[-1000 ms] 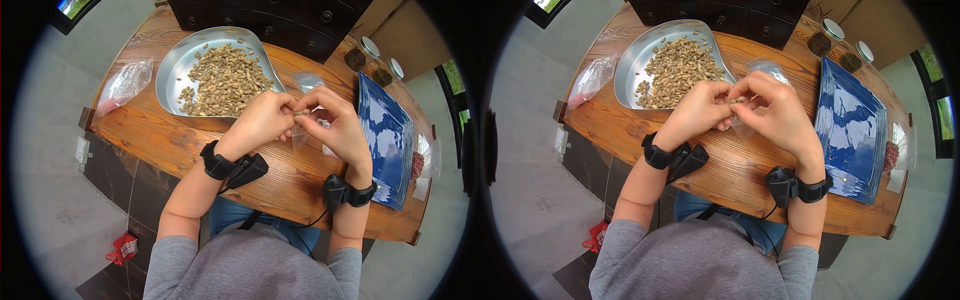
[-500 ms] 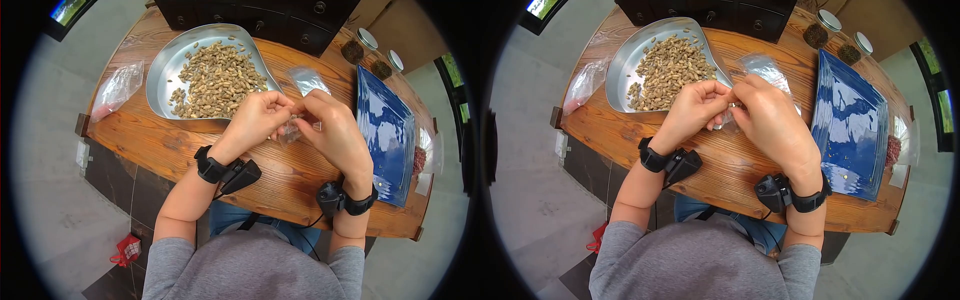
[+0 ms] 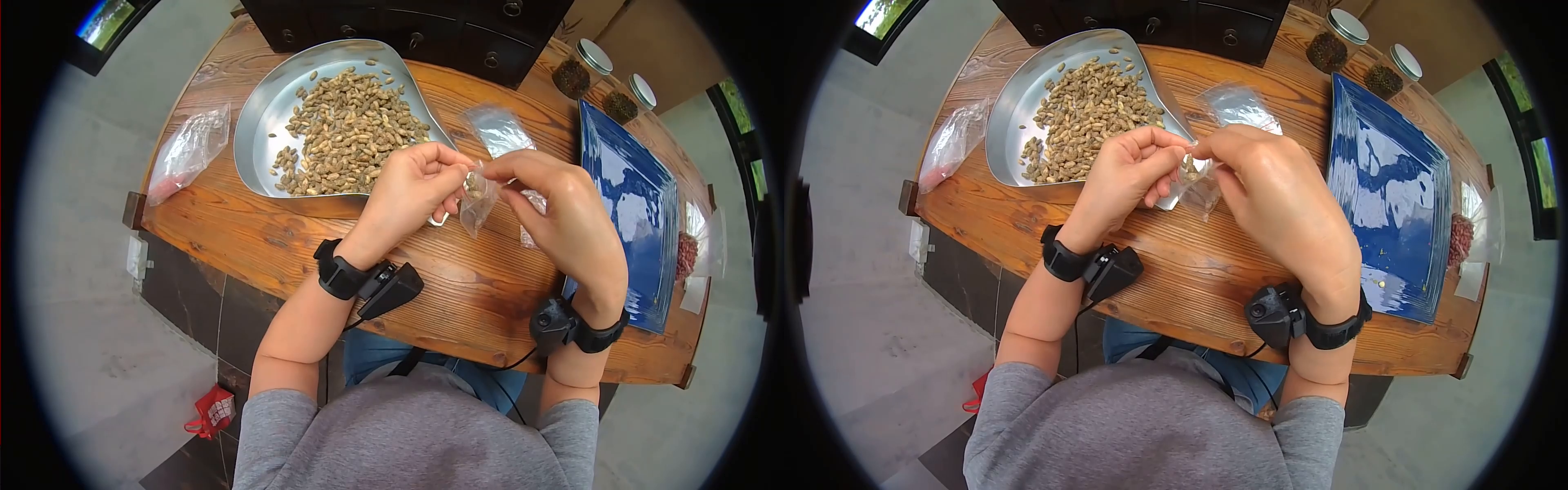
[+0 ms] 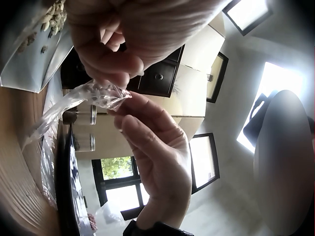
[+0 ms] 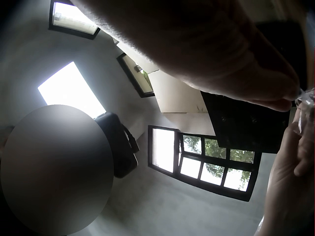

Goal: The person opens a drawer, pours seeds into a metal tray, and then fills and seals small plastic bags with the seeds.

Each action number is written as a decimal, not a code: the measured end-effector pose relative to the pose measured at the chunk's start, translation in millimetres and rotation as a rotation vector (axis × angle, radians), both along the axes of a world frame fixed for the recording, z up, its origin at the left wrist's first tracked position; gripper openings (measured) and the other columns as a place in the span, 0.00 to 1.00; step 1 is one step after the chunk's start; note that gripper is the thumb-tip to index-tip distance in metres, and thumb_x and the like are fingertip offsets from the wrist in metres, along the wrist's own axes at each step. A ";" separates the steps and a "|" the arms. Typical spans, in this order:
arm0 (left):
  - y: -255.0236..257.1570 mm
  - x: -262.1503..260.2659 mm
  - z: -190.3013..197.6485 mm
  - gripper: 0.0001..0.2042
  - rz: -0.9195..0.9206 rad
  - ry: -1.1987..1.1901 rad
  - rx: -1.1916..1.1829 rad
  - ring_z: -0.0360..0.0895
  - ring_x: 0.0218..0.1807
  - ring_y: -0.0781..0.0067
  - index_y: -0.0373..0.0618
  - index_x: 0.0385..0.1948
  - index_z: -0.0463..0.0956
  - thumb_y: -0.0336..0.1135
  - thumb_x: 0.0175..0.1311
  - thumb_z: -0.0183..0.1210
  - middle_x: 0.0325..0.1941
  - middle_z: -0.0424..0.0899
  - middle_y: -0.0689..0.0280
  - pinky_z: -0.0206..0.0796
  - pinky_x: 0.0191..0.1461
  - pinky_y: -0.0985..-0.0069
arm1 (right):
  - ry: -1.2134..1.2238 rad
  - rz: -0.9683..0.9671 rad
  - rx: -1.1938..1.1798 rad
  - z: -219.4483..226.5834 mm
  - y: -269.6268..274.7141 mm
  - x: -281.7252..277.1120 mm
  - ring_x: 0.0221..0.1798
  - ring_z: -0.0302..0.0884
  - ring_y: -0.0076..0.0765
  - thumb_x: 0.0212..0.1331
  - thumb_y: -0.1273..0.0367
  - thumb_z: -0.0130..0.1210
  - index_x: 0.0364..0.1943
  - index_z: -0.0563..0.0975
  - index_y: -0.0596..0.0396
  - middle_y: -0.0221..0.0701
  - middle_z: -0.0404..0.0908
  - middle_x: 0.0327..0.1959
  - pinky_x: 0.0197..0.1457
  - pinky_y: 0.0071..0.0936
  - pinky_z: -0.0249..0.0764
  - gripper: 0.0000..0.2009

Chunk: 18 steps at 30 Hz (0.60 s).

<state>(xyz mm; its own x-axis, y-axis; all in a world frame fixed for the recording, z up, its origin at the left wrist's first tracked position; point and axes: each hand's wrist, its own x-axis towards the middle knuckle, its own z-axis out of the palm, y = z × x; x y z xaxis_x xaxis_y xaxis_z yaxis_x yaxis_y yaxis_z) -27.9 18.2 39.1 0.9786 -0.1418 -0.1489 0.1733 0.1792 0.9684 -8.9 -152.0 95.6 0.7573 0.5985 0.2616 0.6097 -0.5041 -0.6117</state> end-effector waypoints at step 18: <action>2.4 1.7 -7.5 0.20 -0.031 -0.504 0.094 0.70 0.48 0.77 0.38 0.48 0.66 0.32 0.54 0.60 0.46 0.73 0.65 0.63 0.52 0.78 | -0.052 0.041 -0.002 1.9 -1.8 5.1 0.31 0.73 0.47 0.45 0.77 0.54 0.26 0.73 0.62 0.39 0.74 0.25 0.34 0.34 0.69 0.04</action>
<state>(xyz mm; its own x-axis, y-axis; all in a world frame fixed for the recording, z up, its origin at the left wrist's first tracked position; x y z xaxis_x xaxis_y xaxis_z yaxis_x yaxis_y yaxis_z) -26.2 20.6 31.6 0.9278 -0.1808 0.3263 -0.3150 0.0890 0.9449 -3.8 -153.8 97.5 0.7177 0.6290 0.2988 0.6607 -0.4794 -0.5776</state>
